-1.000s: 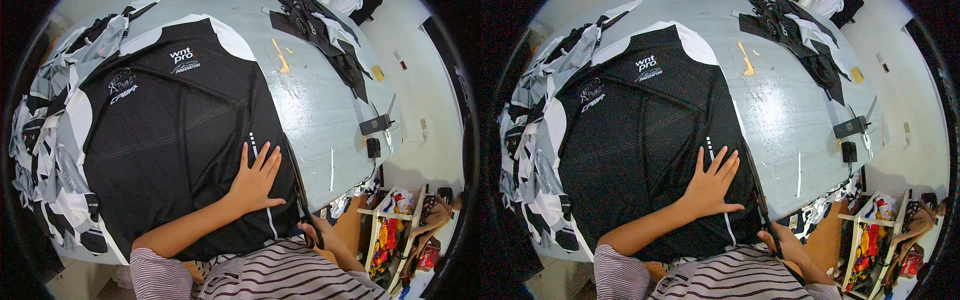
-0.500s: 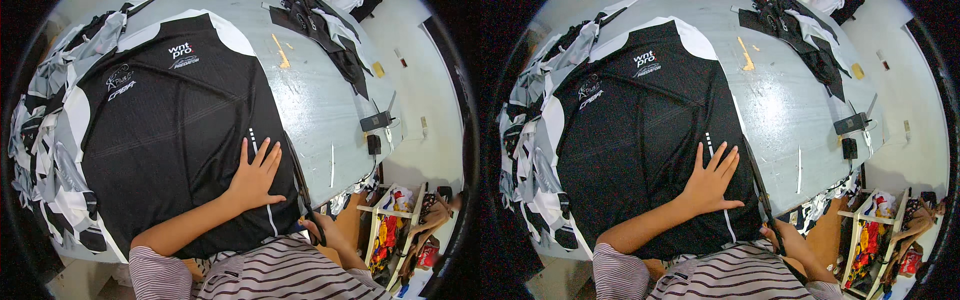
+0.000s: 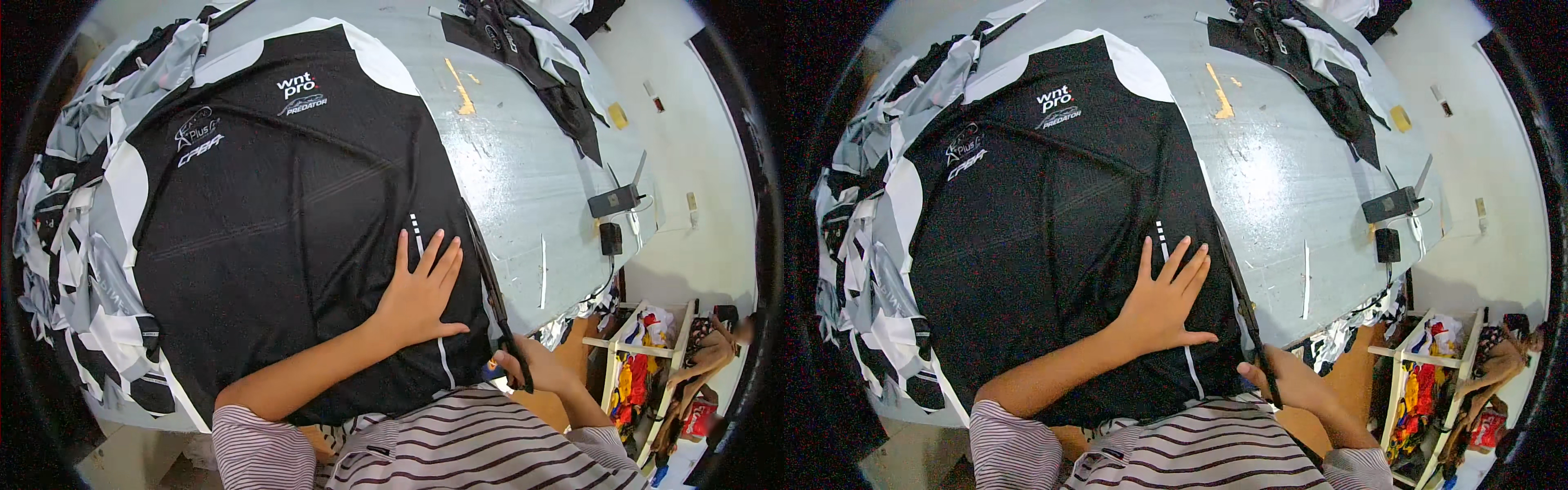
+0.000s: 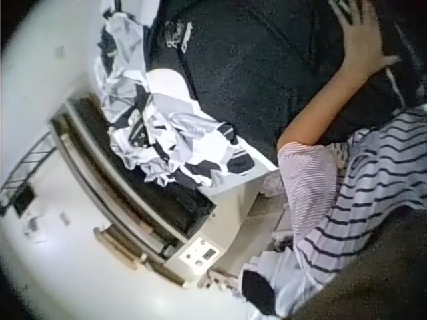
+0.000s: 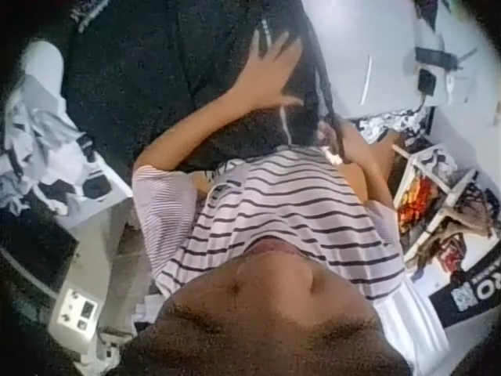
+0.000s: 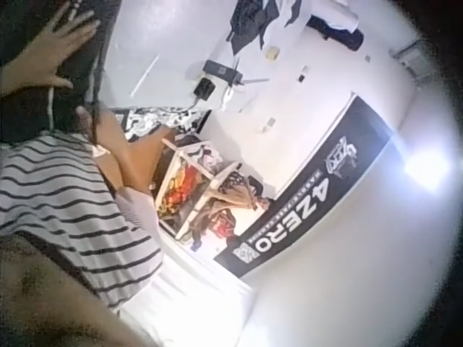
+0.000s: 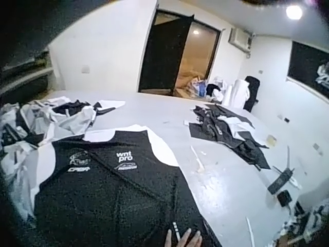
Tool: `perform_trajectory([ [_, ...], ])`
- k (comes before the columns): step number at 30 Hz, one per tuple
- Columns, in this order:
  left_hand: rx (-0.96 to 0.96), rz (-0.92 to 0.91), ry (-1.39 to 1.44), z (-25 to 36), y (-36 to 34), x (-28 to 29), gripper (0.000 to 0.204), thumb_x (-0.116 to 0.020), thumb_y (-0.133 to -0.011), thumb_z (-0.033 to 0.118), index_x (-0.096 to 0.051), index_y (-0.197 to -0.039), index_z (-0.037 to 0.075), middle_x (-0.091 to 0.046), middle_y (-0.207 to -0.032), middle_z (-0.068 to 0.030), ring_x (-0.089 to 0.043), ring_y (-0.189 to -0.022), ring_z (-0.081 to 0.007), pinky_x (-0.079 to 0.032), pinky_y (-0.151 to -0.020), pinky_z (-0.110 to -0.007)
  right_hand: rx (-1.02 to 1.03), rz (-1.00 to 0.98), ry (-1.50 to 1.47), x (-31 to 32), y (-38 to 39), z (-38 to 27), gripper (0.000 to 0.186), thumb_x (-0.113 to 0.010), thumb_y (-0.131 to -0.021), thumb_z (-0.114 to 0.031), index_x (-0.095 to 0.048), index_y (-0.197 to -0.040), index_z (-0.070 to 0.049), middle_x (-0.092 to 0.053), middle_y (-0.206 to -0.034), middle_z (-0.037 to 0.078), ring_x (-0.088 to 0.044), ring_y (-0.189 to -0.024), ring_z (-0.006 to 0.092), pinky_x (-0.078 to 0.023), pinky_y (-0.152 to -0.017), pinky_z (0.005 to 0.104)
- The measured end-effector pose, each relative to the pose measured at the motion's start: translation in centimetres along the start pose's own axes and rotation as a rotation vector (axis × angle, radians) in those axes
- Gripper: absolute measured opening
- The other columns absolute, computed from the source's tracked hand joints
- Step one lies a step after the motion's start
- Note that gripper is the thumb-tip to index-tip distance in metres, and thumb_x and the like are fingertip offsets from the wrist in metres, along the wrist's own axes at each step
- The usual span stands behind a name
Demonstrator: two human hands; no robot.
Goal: Cutting out printed garment components from a fabric sheet using industrial scissors.
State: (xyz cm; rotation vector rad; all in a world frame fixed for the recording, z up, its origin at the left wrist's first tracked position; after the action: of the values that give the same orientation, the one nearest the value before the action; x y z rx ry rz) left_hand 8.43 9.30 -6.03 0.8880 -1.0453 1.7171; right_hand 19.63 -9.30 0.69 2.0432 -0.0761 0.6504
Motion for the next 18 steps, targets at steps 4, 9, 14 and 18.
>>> perform_trajectory([
  [4, -0.008, 0.004, 0.017, 0.0, 0.1, 0.1, 0.1, -0.054, -0.071, 0.073, -0.042, -0.134, -0.004, -0.034, -0.145, -0.016, -0.023, -0.138, -0.035, -0.011, -0.105, -0.069, -0.034, -0.015, -0.005, 0.1, -0.1, -0.5, 0.063, -0.051, -0.09, -0.056, -0.052, -0.093, 0.007, -0.057, -0.076, 0.021, -0.058, -0.073, 0.0301, -0.045, -0.068, 0.0411],
  [9, -0.015, 0.01, 0.006, 0.0, 0.1, 0.0, 0.1, -0.055, -0.071, 0.073, -0.042, -0.134, -0.004, -0.035, -0.145, -0.0158, -0.023, -0.138, -0.0349, -0.011, -0.105, -0.069, 0.02, 0.018, 0.021, 0.1, -0.4, -0.8, 0.059, -0.049, -0.092, -0.053, -0.053, -0.094, 0.006, -0.058, -0.076, 0.023, -0.058, -0.072, 0.0328, -0.045, -0.068, 0.041],
  [14, -0.024, 0.004, 0.02, 0.0, 0.0, 0.0, 0.1, -0.055, -0.071, 0.072, -0.041, -0.134, -0.004, -0.034, -0.145, -0.0154, -0.022, -0.138, -0.0346, -0.011, -0.105, -0.069, -0.022, 0.04, 0.021, 0.5, -0.2, -2.3, 0.051, -0.049, -0.094, -0.047, -0.054, -0.09, 0.004, -0.059, -0.068, 0.019, -0.059, -0.064, 0.0304, -0.046, -0.062, 0.0394],
  [18, -0.021, -0.013, -0.001, 0.1, 0.0, 0.0, 0.1, -0.055, -0.071, 0.072, -0.041, -0.135, -0.004, -0.033, -0.146, -0.0151, -0.022, -0.138, -0.0345, -0.012, -0.105, -0.069, 0.016, 0.116, -0.001, 0.0, -0.7, -1.0, 0.048, -0.051, -0.094, -0.045, -0.054, -0.083, 0.002, -0.057, -0.059, 0.014, -0.057, -0.053, 0.0272, -0.045, -0.054, 0.0372],
])
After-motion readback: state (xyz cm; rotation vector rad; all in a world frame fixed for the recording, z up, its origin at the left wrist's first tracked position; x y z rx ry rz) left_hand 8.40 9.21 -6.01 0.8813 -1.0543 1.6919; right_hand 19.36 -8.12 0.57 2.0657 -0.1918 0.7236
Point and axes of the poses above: each hand's wrist, its own y-axis away from the middle knuckle, its own x-axis out of the back of the hand, z = x × y, the point moved 3 cm from there along -y, towards the middle knuckle
